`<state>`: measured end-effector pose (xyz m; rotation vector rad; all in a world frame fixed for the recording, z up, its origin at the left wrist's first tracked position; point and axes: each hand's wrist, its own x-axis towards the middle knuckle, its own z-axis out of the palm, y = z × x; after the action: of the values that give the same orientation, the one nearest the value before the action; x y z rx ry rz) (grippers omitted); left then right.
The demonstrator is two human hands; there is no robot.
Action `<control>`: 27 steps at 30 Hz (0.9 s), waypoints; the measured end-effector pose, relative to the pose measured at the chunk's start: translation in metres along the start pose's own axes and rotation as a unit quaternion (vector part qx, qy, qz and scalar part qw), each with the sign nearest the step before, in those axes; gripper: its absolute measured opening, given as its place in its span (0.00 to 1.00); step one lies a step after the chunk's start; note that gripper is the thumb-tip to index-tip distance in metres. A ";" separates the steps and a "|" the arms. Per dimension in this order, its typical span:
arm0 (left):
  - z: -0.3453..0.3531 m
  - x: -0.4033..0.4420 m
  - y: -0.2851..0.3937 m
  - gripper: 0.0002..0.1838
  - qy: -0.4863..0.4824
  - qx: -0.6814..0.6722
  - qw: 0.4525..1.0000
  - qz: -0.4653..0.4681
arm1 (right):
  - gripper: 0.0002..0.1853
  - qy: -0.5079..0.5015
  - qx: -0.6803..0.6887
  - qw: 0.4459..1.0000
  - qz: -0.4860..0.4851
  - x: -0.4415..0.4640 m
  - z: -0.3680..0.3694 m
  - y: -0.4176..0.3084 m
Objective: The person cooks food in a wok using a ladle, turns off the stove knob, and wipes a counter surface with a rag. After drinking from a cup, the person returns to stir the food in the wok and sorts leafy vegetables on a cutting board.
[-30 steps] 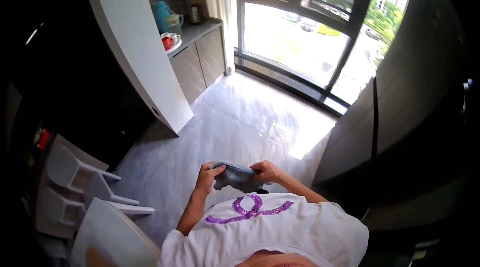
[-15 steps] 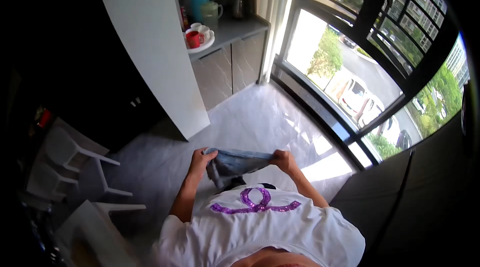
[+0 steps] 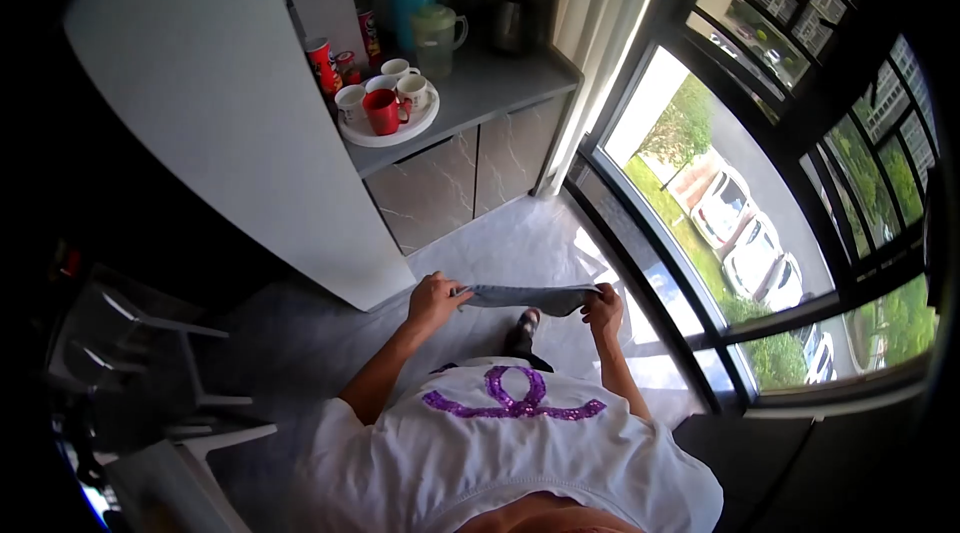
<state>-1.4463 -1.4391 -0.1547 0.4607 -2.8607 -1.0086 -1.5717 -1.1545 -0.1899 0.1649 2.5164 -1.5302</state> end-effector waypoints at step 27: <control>-0.053 0.470 0.003 0.19 0.281 -0.537 0.791 -0.080 | 0.12 -0.141 0.362 0.908 -0.157 0.487 0.128 -0.295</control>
<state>-1.8859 -1.6115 -0.1257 0.6898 -1.3979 -1.8738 -2.0904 -1.4058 -0.0991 -0.3569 1.7058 -2.3546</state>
